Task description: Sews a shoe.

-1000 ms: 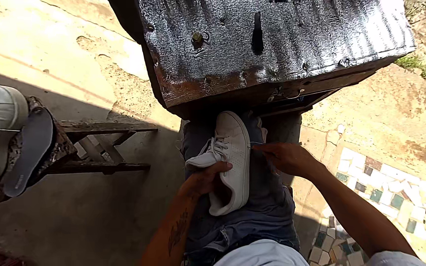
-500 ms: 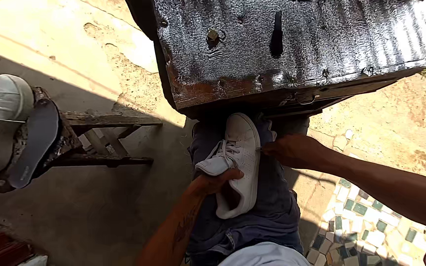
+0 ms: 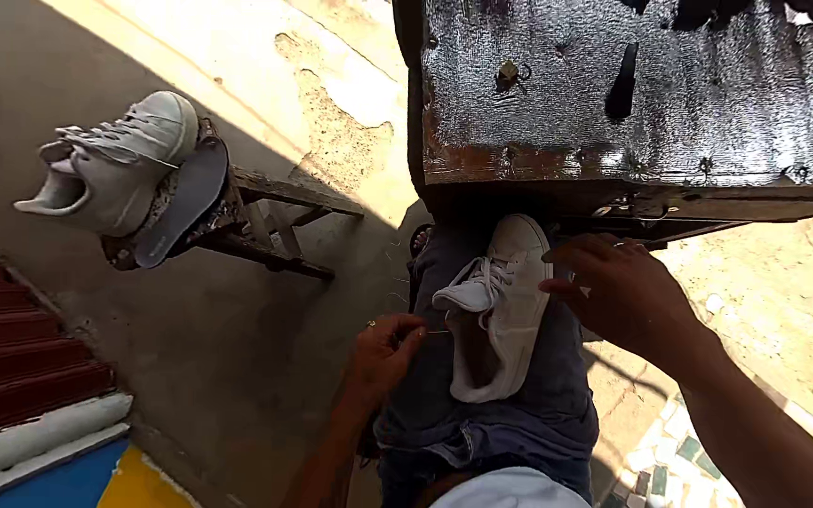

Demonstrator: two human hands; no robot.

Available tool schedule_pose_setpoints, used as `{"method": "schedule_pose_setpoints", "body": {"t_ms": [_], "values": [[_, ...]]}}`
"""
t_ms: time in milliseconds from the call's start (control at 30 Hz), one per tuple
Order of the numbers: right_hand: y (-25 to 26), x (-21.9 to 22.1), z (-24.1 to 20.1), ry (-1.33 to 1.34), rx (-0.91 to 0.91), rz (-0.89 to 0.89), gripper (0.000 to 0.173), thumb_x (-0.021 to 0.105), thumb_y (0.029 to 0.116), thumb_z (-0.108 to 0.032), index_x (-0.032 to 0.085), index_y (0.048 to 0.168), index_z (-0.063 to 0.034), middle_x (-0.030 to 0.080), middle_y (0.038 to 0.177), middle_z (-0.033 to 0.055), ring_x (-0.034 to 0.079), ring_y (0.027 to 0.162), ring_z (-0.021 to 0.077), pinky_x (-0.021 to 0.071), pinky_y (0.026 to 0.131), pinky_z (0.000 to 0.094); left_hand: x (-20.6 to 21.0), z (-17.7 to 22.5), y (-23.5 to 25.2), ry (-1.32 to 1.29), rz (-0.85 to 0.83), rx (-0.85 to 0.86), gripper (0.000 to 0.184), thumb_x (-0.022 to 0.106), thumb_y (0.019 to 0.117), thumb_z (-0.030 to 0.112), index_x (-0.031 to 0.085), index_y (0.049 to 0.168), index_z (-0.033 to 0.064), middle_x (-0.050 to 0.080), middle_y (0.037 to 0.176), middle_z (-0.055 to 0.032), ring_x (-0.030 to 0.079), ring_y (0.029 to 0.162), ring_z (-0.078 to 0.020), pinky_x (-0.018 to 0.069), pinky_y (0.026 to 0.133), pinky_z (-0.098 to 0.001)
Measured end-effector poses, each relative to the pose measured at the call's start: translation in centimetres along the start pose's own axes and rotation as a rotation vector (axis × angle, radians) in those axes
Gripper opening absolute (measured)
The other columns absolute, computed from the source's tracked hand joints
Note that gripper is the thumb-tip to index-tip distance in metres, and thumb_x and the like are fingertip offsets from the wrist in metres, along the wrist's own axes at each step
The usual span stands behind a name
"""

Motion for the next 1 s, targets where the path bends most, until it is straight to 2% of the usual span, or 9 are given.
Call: {"method": "schedule_pose_setpoints", "body": {"t_ms": [133,267,367,400,467,567,633,733,1000], "values": [[2.6,3.8,-8.5,0.078,-0.195,-0.043,0.039,0.065,0.0988,-0.041,0.066,0.133,-0.0216,0.065,0.127,0.0085,0.066,0.107,0.0277,0.0551,0.085,0.0484,1.7,0.5,0.4,0.406,-0.003,0.122,0.031,0.064,0.0974,0.040,0.076,0.115,0.0169,0.071,0.106,-0.0085,0.066,0.102,-0.0277,0.0526,0.091,-0.0523],[5.5,5.4,-8.5,0.077,-0.133,-0.103,0.042,0.068,0.0950,-0.013,0.064,0.136,-0.0165,0.066,0.105,0.0134,0.068,0.088,0.0309,0.0565,0.070,0.0459,1.2,2.8,-1.2,0.389,0.006,0.272,0.024,0.063,0.0965,0.038,0.077,0.093,0.0197,0.070,0.113,-0.0049,0.063,0.109,-0.0233,0.0471,0.097,-0.0470],[6.2,4.9,-7.2,0.148,-0.046,-0.179,0.042,0.069,0.0945,-0.010,0.063,0.136,-0.0165,0.067,0.107,0.0122,0.069,0.088,0.0304,0.0579,0.071,0.0492,1.4,4.8,-2.5,-0.332,-0.229,0.283,0.020,0.067,0.0975,0.030,0.074,0.091,0.0123,0.058,0.142,-0.0088,0.058,0.124,-0.0131,0.0498,0.103,-0.0297],[6.3,4.9,-7.2,0.158,-0.047,-0.180,0.041,0.070,0.0942,-0.010,0.064,0.134,-0.0155,0.068,0.107,0.0122,0.069,0.088,0.0301,0.0581,0.071,0.0493,2.1,5.2,-2.5,-0.712,-0.348,0.240,0.017,0.066,0.0997,0.027,0.073,0.096,0.0117,0.057,0.145,-0.0069,0.063,0.117,-0.0097,0.0553,0.093,-0.0257],[6.3,5.1,-7.5,0.179,-0.063,-0.187,0.039,0.069,0.0947,-0.012,0.065,0.133,-0.0146,0.068,0.106,0.0114,0.069,0.086,0.0287,0.0578,0.071,0.0484,4.7,5.2,-2.0,-1.284,-0.493,-0.024,0.013,0.064,0.1018,0.023,0.070,0.102,0.0122,0.069,0.116,-0.0031,0.068,0.075,-0.0062,0.0573,0.060,-0.0213],[5.3,3.8,-6.0,0.348,-0.063,-0.221,0.037,0.061,0.1041,-0.030,0.063,0.139,-0.0169,0.069,0.113,0.0068,0.069,0.091,0.0218,0.0584,0.079,0.0461,8.7,4.1,-0.1,-0.989,-0.372,-0.547,0.013,0.050,0.1077,0.018,0.060,0.103,0.0117,0.055,0.072,0.0041,0.040,0.045,-0.0016,0.0354,0.039,-0.0160],[4.3,1.1,-1.4,0.370,0.037,-0.094,0.030,0.058,0.1056,-0.028,0.069,0.131,-0.0162,0.072,0.117,0.0047,0.071,0.099,0.0199,0.0592,0.088,0.0471,10.4,3.9,1.4,-0.688,-0.286,-0.556,0.017,0.049,0.1074,0.016,0.060,0.117,0.0076,0.061,0.080,0.0023,0.049,0.056,-0.0020,0.0426,0.049,-0.0188],[3.1,0.5,7.0,0.195,0.291,-0.204,0.025,0.065,0.1013,-0.032,0.075,0.119,-0.0173,0.075,0.110,0.0066,0.071,0.101,0.0277,0.0545,0.090,0.0617,12.0,4.0,2.6,-0.618,-0.208,-0.417,0.039,0.053,0.1024,0.006,0.048,0.139,-0.0061,0.064,0.124,-0.0097,0.061,0.112,-0.0030,0.0518,0.098,-0.0216],[4.8,5.0,8.2,0.153,0.243,-0.598,0.054,0.085,0.0822,-0.046,0.061,0.119,-0.0141,0.070,0.095,0.0075,0.068,0.090,0.0280,0.0536,0.080,0.0592,12.4,2.9,4.4,-0.836,-0.030,-0.464,0.025,0.040,0.1038,-0.003,0.052,0.126,-0.0028,0.062,0.103,0.0006,0.059,0.097,0.0050,0.0506,0.089,-0.0147]]}}
Point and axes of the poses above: each hand's wrist, its own y-axis towards the middle knuckle, its own x-axis out of the palm, z = x × y, the point moved 7 cm from there along y, towards the middle knuckle
